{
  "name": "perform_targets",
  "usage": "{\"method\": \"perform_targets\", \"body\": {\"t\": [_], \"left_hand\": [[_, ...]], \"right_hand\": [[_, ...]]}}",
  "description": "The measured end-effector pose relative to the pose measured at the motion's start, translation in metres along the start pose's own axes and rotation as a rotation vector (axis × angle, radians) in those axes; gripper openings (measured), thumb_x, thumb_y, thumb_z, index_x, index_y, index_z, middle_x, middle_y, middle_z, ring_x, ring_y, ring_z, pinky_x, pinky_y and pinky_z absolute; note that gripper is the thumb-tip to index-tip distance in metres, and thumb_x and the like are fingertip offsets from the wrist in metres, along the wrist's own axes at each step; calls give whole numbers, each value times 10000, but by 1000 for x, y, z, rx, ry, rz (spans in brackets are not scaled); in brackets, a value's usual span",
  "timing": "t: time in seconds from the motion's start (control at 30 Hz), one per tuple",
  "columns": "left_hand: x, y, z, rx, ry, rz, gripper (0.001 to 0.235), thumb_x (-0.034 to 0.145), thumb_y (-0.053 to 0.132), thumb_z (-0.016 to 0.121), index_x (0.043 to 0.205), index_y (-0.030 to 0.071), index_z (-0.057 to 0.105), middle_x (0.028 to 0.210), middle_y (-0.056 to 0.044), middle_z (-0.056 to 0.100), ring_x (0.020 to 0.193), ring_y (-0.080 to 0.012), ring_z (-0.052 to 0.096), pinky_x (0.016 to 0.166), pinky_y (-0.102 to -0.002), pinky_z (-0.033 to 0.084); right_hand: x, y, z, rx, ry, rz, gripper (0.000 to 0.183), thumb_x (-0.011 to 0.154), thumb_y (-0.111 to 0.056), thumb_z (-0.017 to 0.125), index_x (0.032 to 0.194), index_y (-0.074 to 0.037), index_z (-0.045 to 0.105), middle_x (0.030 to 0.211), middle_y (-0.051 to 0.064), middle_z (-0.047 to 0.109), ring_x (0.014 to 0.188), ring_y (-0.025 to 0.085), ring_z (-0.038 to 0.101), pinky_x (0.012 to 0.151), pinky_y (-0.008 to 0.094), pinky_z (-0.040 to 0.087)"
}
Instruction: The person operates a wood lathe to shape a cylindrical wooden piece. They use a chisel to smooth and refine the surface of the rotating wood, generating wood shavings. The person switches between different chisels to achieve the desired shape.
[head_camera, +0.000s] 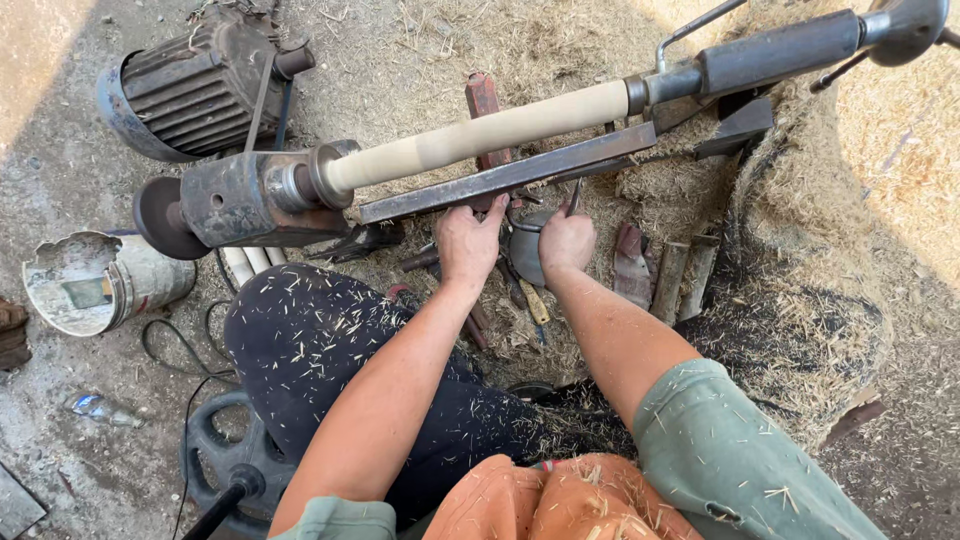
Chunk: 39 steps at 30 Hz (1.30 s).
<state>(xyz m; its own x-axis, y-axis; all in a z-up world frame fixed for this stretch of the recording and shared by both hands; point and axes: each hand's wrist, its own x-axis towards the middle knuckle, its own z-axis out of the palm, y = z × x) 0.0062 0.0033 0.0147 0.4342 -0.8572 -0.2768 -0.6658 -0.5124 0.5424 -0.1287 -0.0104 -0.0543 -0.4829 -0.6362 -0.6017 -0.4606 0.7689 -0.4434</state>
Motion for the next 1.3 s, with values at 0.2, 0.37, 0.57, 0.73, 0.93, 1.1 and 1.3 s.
{"method": "perform_targets", "body": {"t": [0.2, 0.37, 0.57, 0.73, 0.93, 1.1, 1.3], "left_hand": [[-2, 11, -13, -189, 66, 227, 444, 927, 413, 710, 851, -23, 751, 833, -229, 730, 777, -402, 686, 809, -484, 510], [-3, 7, -4, -14, -4, 71, 510, 897, 433, 763, 719, -44, 729, 747, -259, 701, 764, -430, 671, 836, -494, 505], [-9, 4, -2, -66, -7, -40, 515, 886, 460, 746, 835, -51, 716, 813, -255, 707, 798, -409, 694, 805, -479, 524], [-36, -9, 38, -277, 234, 37, 794, 932, 404, 821, 1356, -173, 478, 1265, -370, 556, 1150, -454, 586, 898, -533, 470], [-73, 87, 40, -499, -583, -283, 536, 1021, 528, 494, 1132, 32, 663, 1102, -123, 736, 1015, -233, 680, 971, -468, 529], [-71, 153, 28, -901, -698, -470, 455, 999, 546, 499, 1197, 162, 642, 799, -13, 484, 563, -170, 476, 480, -327, 435], [-70, 171, 38, -1162, -656, -267, 496, 1123, 458, 479, 1108, -4, 659, 902, 7, 644, 562, -21, 396, 453, -167, 381]], "right_hand": [[24, 24, 32, 72, -16, -5, 578, 1054, -435, 489, 910, 90, 683, 896, 337, 695, 900, 491, 688, 866, 559, 524], [33, 58, 62, 121, -53, 51, 520, 1029, -404, 493, 928, 79, 656, 865, 304, 698, 875, 470, 711, 828, 539, 546], [64, 60, 64, -148, -541, -282, 573, 1096, -305, 341, 746, 10, 667, 755, 286, 748, 641, 357, 751, 611, 447, 596], [81, 77, -12, 311, -589, 60, 355, 1037, -316, 649, 847, -16, 656, 670, 82, 584, 488, 186, 532, 459, 355, 440], [38, 23, -127, 991, -882, 438, 296, 1102, -334, 436, 922, -104, 489, 647, -26, 437, 458, 109, 390, 403, 298, 396], [-19, -13, -198, 894, -891, 224, 371, 1071, -442, 424, 871, -131, 449, 597, -34, 407, 388, 85, 313, 320, 261, 283], [-32, -37, -244, 860, -1069, 135, 335, 1047, -432, 406, 859, -157, 433, 558, -20, 387, 325, 74, 306, 261, 248, 251]]}}
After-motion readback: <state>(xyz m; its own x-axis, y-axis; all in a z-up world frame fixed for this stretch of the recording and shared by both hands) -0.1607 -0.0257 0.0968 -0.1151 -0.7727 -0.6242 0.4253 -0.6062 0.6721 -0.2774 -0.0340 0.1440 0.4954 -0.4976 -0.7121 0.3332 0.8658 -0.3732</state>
